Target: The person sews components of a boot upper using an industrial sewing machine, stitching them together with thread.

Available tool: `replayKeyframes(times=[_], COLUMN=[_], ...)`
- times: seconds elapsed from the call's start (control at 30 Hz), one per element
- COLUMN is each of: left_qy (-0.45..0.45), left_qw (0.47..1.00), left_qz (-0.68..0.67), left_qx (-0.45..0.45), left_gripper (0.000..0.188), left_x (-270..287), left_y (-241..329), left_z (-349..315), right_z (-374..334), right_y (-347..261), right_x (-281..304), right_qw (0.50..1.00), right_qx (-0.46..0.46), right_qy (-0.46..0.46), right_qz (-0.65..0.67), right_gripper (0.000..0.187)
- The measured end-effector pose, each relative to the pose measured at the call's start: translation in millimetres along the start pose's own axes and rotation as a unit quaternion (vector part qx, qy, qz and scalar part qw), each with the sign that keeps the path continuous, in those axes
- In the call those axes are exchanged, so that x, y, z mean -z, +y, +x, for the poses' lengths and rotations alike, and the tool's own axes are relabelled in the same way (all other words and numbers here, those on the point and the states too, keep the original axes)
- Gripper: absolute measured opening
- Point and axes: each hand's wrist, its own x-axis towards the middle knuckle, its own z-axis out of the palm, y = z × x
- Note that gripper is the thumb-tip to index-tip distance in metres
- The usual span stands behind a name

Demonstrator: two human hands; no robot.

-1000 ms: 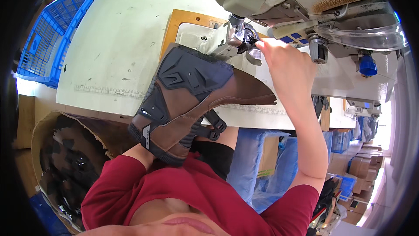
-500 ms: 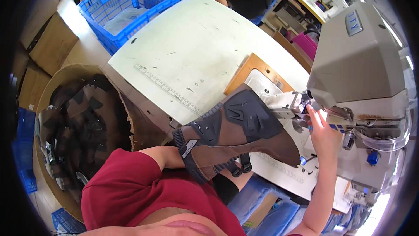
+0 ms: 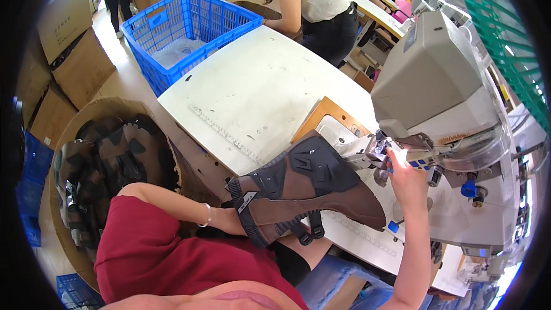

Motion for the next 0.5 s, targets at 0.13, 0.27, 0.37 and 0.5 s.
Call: replayKeyframes(times=[0.13, 0.27, 0.37, 0.5], left_qy=[-0.282, -0.271, -0.033, 0.283], left_qw=[0.947, 0.924, 0.978, 0.936], left_qz=[0.042, 0.087, 0.155, 0.197], left_qx=[0.149, 0.256, 0.135, -0.068], left_gripper=[0.026, 0.025, 0.018, 0.023], left_x=[74, 175, 213, 203], left_y=[15, 52, 80, 95], left_z=[-29, -12, 33, 119], right_z=[-2, -5, -6, -12], right_y=[3, 12, 11, -29], right_x=[-3, -11, -15, -14], right_qw=[0.995, 0.987, 0.973, 0.928], right_qx=[0.044, 0.100, 0.152, -0.070], right_qy=[0.071, 0.064, 0.121, 0.317], right_qz=[-0.052, -0.107, -0.127, 0.183], right_gripper=[0.034, 0.029, 0.028, 0.028])
